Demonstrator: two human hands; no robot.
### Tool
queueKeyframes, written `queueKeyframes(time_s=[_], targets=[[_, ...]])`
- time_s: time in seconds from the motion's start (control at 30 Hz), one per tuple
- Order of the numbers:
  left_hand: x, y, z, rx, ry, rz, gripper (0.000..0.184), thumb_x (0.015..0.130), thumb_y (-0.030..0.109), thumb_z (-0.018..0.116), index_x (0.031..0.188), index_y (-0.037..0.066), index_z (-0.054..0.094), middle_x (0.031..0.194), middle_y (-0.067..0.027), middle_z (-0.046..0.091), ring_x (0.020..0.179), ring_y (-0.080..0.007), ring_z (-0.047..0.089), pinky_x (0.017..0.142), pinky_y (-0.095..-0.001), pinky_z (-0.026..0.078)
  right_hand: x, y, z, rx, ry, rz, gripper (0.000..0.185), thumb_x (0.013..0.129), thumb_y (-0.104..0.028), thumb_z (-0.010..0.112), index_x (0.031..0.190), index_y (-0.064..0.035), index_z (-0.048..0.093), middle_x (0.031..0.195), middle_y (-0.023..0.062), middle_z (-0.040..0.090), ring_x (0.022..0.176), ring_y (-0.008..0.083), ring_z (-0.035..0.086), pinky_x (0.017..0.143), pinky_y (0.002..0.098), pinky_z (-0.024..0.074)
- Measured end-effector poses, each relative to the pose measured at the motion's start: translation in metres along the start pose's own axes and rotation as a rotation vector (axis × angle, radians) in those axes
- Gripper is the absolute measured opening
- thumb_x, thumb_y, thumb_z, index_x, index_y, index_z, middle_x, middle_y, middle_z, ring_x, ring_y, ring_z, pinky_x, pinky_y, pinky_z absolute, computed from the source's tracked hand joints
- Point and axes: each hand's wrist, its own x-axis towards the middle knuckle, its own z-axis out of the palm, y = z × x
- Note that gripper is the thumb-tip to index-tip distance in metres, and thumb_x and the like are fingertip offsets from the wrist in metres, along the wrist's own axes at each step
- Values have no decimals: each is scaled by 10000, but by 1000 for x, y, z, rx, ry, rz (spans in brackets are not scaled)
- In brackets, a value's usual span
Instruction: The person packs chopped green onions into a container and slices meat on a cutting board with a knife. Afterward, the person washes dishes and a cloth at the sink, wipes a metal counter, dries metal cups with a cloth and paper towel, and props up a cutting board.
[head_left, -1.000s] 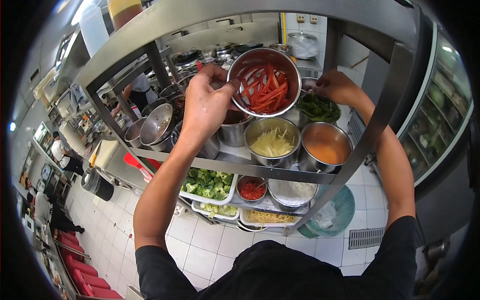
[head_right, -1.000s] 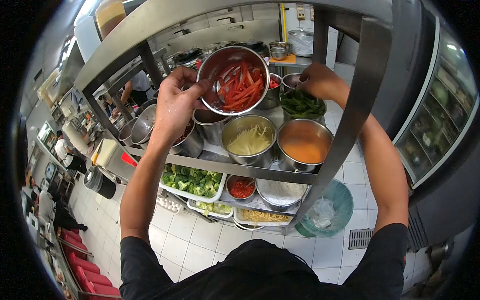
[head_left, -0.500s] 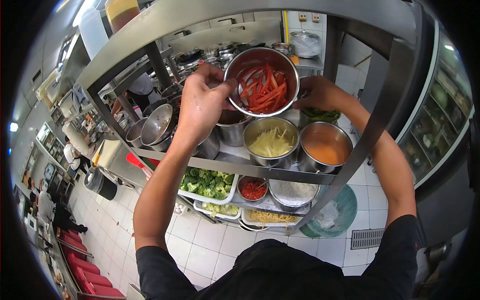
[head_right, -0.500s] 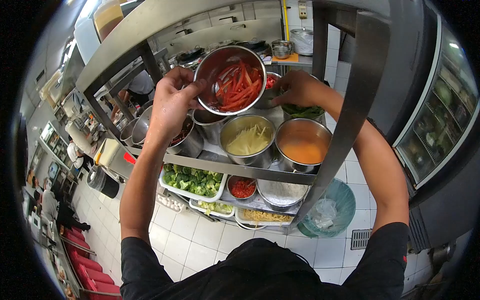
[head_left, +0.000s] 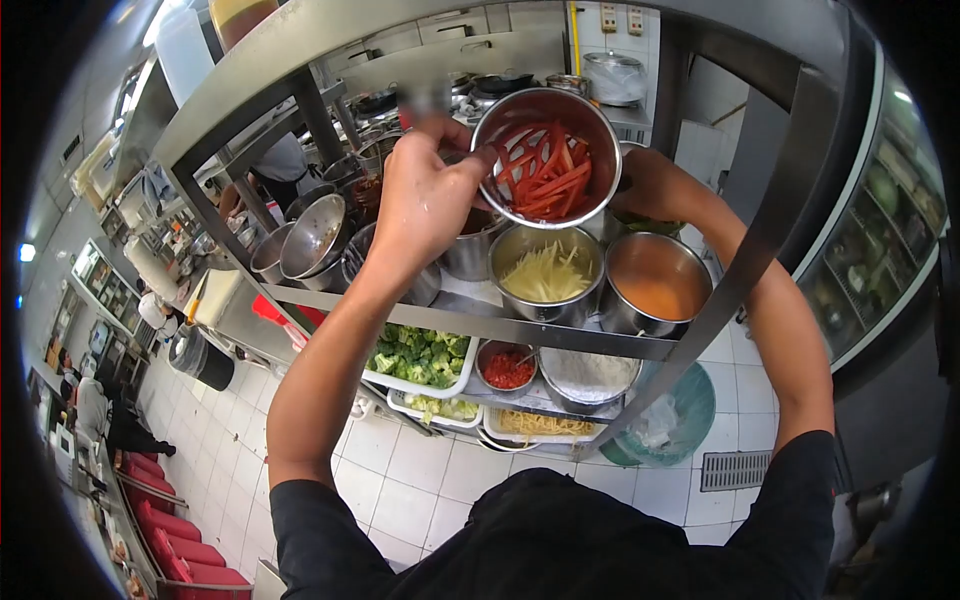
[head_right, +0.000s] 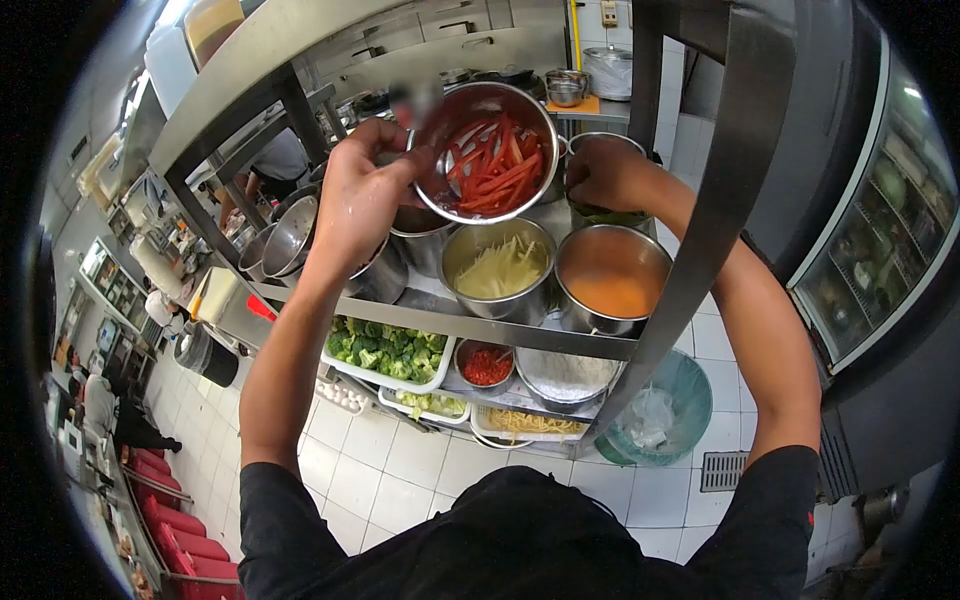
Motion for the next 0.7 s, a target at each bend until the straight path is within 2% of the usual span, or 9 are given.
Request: queueKeyframes(time_s=[0.03, 0.13, 0.2, 0.3, 0.4, 0.43, 0.53, 0.63, 0.7], targets=[[5, -4, 1, -65, -42, -22, 198, 837, 74, 670, 921, -92, 600, 772, -157, 668, 655, -182, 672, 542, -304, 534, -2, -1, -2, 13, 18, -14, 253, 745, -205, 701, 943, -53, 744, 962, 152, 711, 857, 305, 680, 808, 381, 525], [16, -9, 4, -165, -106, -114, 205, 864, 92, 672, 963, -62, 581, 888, -115, 639, 751, -169, 668, 636, -287, 588, -6, -3, -12, 71, 78, -23, 274, 774, -208, 691, 988, -43, 736, 960, 160, 712, 877, 307, 683, 813, 370, 528], [27, -17, 8, -190, -155, -179, 219, 864, 83, 673, 982, -76, 580, 919, -127, 627, 804, -186, 656, 637, -292, 596, -13, -8, -23, 143, 118, 12, 290, 791, -214, 685, 1020, -40, 729, 966, 168, 712, 889, 306, 685, 820, 365, 529], [40, -24, 16, -241, -193, -323, 238, 858, 65, 665, 1026, -85, 589, 990, -149, 624, 881, -220, 652, 670, -303, 601, -20, 3, -29, 207, 243, -12, 308, 826, -213, 686, 1024, 22, 700, 917, 169, 711, 821, 246, 685, 773, 336, 519], [50, -33, 17, -317, -238, -359, 249, 861, 56, 654, 1052, -89, 589, 1016, -158, 629, 903, -227, 654, 710, -323, 603, -32, 12, -35, 320, 275, 61, 316, 848, -197, 667, 1033, 59, 689, 940, 141, 712, 828, 191, 673, 774, 315, 517], [48, -30, 21, -372, -178, -320, 200, 813, -42, 644, 977, -146, 594, 1011, -217, 622, 767, -286, 674, 642, -319, 634, -36, 12, -39, 325, 265, 64, 320, 853, -192, 663, 1042, 65, 684, 939, 137, 711, 820, 182, 666, 771, 310, 516], [53, -32, 20, -402, -211, -336, 191, 803, -44, 654, 958, -137, 593, 1003, -214, 616, 781, -285, 673, 640, -319, 636, -46, 10, -47, 337, 248, 89, 330, 862, -180, 654, 1068, 77, 672, 935, 126, 707, 802, 161, 647, 762, 297, 511], [50, -25, 21, -377, -192, -334, 225, 870, 25, 632, 1047, -97, 567, 1078, -166, 601, 921, -246, 653, 715, -331, 615, -53, 8, -51, 333, 236, 143, 335, 863, -175, 654, 1084, 76, 667, 926, 113, 705, 800, 148, 629, 757, 285, 502], [50, -27, 24, -382, -153, -320, 235, 869, 21, 633, 1050, -111, 563, 1058, -168, 606, 919, -248, 656, 711, -332, 619, -55, 4, -57, 316, 198, 174, 329, 867, -172, 652, 1086, 73, 667, 919, 103, 703, 806, 136, 616, 757, 278, 496]])
